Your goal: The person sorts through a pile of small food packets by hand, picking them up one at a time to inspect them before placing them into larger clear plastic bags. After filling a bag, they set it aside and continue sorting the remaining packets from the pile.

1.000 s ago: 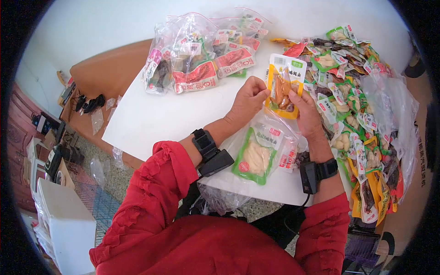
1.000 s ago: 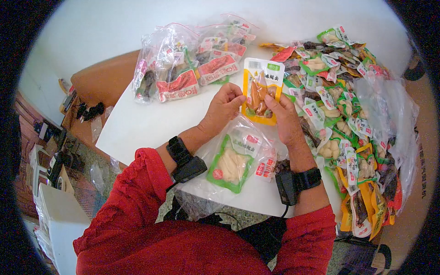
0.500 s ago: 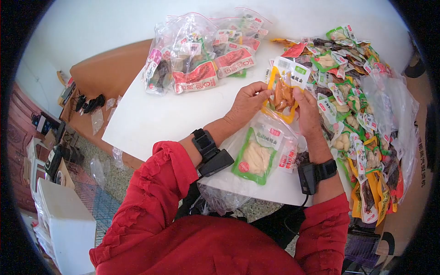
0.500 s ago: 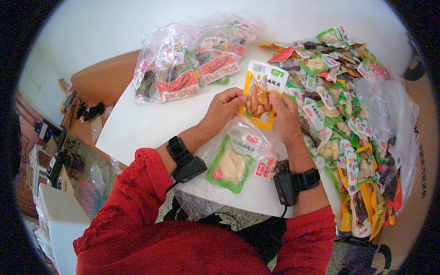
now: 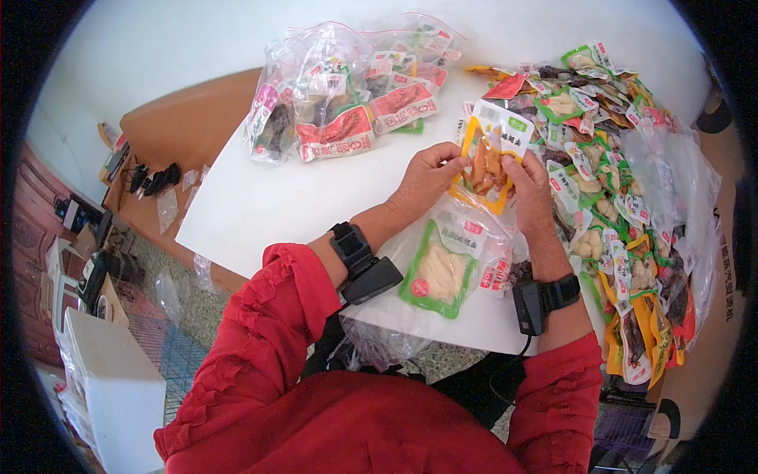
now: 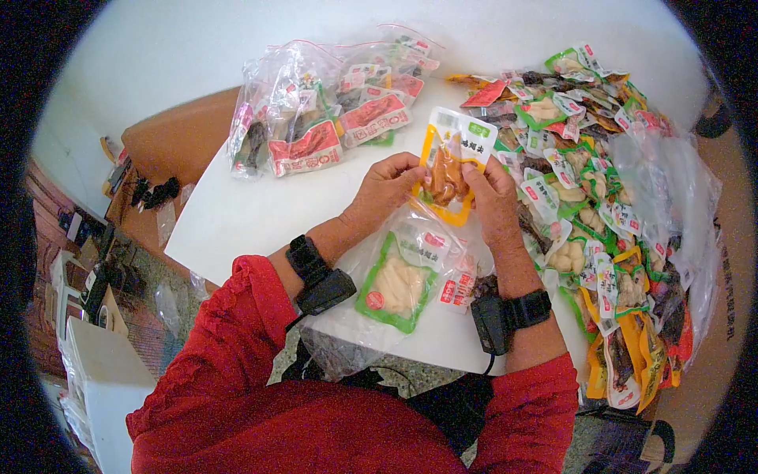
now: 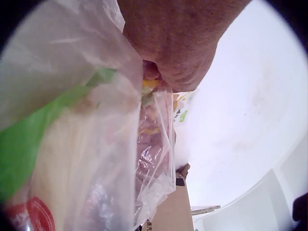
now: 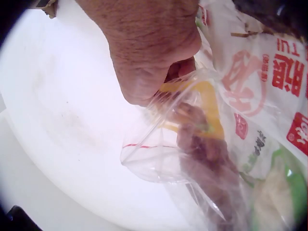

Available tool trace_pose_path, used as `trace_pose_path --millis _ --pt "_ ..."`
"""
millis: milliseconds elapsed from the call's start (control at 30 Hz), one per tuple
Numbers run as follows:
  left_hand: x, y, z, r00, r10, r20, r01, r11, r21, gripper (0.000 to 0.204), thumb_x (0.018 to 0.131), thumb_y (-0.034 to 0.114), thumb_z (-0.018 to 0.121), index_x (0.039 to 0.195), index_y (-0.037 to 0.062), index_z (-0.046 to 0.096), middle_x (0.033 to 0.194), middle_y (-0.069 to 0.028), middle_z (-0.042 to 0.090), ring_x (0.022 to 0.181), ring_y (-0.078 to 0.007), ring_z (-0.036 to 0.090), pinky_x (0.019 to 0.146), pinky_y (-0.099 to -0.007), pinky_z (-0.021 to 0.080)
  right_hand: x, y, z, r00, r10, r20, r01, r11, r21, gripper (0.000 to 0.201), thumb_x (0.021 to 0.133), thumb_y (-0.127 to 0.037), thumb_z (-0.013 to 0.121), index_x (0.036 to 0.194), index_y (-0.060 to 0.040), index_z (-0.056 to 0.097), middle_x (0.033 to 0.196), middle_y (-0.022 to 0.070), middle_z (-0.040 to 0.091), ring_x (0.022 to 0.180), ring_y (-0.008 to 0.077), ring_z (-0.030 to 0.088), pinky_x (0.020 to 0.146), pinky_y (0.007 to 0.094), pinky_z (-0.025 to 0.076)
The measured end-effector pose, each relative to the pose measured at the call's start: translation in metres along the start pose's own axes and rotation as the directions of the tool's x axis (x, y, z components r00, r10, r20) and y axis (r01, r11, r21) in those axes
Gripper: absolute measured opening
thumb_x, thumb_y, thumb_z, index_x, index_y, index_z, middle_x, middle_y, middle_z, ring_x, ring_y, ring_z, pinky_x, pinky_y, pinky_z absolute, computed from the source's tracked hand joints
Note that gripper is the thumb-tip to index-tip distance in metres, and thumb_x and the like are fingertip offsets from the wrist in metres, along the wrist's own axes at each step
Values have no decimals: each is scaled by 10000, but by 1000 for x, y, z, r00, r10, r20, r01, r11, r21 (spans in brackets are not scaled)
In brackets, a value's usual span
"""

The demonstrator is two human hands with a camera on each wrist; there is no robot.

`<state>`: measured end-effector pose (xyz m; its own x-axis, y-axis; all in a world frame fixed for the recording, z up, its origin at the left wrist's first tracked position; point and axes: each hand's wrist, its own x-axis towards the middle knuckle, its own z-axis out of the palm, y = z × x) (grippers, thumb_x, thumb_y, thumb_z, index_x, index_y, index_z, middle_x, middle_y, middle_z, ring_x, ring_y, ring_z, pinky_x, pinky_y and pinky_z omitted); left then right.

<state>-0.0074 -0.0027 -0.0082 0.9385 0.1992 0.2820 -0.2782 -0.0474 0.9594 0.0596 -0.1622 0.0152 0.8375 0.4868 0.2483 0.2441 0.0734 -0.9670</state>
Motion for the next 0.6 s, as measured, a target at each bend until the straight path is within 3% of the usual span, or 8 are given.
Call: trace_pose_path --millis 100,167,233,400,600 --pt "1 -1 0 1000 -2 -1 2 998 55 143 856 186 529 843 51 575 718 47 519 619 -19 414 540 -162 345 0 0 1 1000 -21 -7 21 999 32 227 835 -214 491 999 -77 569 759 -42 550 619 19 449 513 170 331" --pt "0 -2 -1 1000 6 2 -6 997 79 150 853 185 536 850 42 580 730 42 525 644 -24 431 563 -167 362 0 -1 -1 999 -25 33 23 997 69 213 832 -150 511 1007 -35 553 831 -8 564 700 43 499 608 192 411" --pt "-1 0 0 1000 -16 18 16 998 54 160 849 183 543 863 29 586 748 37 535 672 -29 450 596 -175 381 0 -1 -2 999 -17 45 14 998 63 214 831 -146 512 1008 -33 554 844 -4 568 719 49 507 631 198 416" --pt "-1 0 0 999 -19 27 19 1000 19 161 848 179 545 876 27 590 748 41 533 670 -25 443 595 -173 379 2 3 -1 998 -40 46 36 996 77 217 823 -142 538 1008 -30 557 878 6 579 764 64 527 679 211 431" --pt "-2 -1 2 998 14 63 -20 996 90 150 839 162 548 857 18 586 711 39 524 645 -27 438 579 -179 380 4 6 1 1000 -28 -4 28 966 256 241 810 -154 578 1017 -34 550 914 21 588 799 78 545 710 231 445"
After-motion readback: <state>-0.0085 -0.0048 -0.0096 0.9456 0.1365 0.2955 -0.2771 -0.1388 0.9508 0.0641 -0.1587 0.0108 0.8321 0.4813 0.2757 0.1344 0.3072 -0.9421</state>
